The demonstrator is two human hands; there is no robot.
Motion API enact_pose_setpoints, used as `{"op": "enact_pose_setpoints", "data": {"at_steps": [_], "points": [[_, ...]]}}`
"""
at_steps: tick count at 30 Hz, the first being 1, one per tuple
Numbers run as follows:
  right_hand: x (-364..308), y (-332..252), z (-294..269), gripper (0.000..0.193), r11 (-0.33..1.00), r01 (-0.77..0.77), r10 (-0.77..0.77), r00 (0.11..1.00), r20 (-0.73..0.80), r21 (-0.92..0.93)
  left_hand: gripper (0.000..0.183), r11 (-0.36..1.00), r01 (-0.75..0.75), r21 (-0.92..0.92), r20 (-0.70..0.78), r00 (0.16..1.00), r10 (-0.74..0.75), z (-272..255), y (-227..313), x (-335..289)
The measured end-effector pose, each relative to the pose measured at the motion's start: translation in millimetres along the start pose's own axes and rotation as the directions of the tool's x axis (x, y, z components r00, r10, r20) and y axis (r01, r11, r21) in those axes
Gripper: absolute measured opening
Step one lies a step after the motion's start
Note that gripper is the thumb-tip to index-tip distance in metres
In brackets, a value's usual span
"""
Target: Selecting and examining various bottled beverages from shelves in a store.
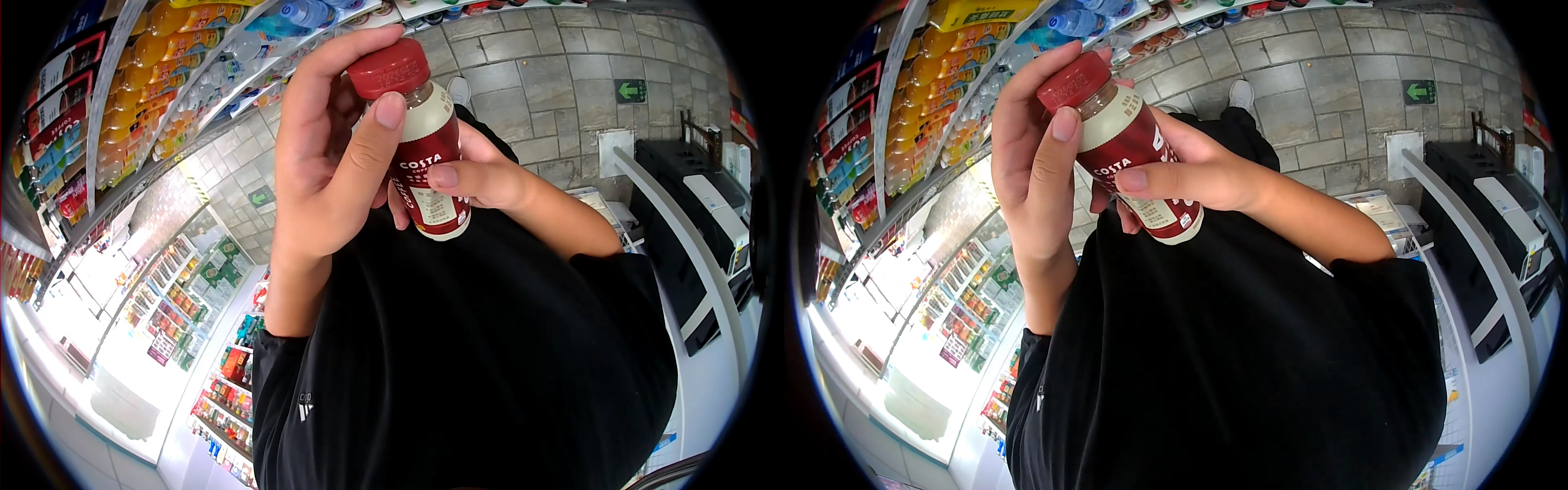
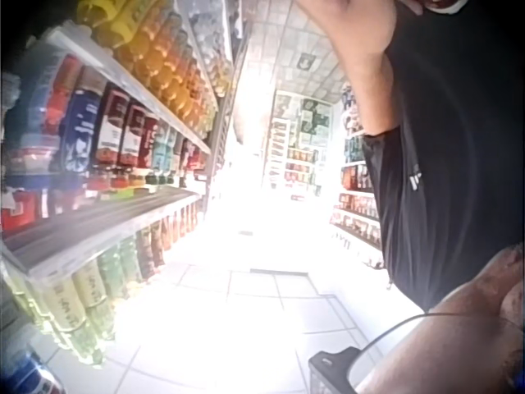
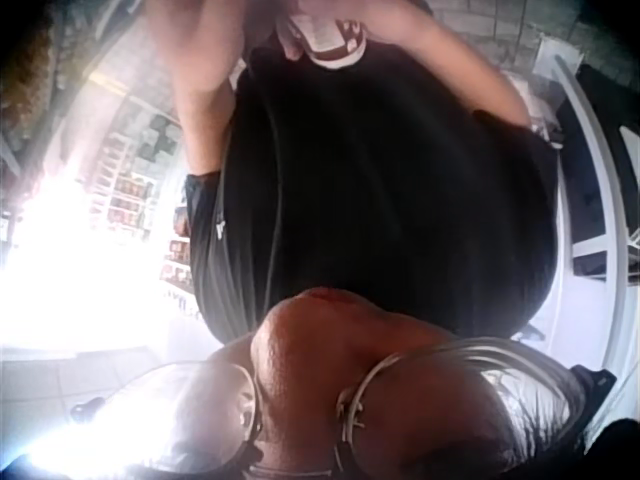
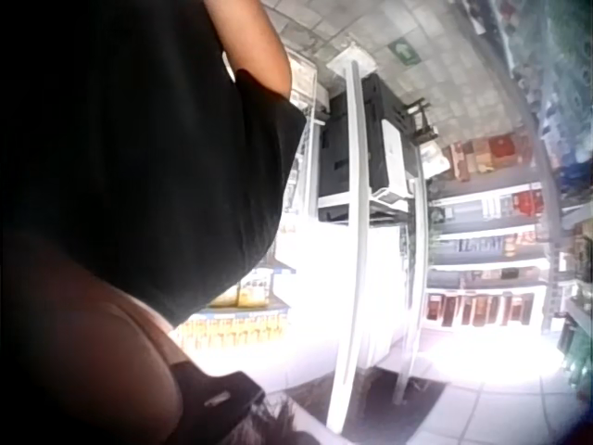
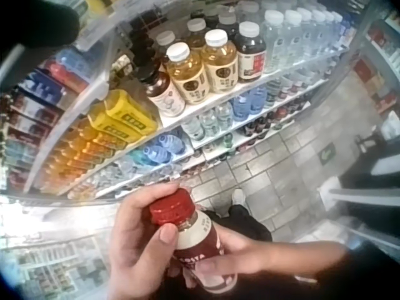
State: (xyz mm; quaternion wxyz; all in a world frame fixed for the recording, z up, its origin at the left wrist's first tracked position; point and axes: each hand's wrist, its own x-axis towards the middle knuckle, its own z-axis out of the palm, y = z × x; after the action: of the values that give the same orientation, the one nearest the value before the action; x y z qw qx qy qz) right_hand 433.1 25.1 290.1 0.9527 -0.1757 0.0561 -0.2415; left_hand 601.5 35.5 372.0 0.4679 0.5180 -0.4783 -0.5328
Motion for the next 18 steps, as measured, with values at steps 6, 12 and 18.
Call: {"op": "enact_pose_setpoints", "data": {"at_steps": [6, 12, 18], "points": [[2.1, -4.6, -7.7, 0.068, 0.998, -0.037, 0.03, 0.993, -0.116, -0.057, 0.044, 0.994, 0.105, -0.009, 0.002, 0.994, -0.105, -6.0, -3.6, 10.8], [25.8, 11.2, -9.8, 0.062, 0.532, -0.202, -0.176, 0.924, -0.34, -0.823, 0.058, 0.95, 0.149, 0.275, -0.1, 0.987, -0.126, -27.2, -22.9, -15.2], [29.8, 10.5, 4.9, 0.059, 0.377, -0.23, -0.149, 0.941, -0.303, -0.897, 0.048, 0.99, 0.088, 0.113, -0.135, 0.988, -0.072, -38.2, -17.2, -28.7]]}}
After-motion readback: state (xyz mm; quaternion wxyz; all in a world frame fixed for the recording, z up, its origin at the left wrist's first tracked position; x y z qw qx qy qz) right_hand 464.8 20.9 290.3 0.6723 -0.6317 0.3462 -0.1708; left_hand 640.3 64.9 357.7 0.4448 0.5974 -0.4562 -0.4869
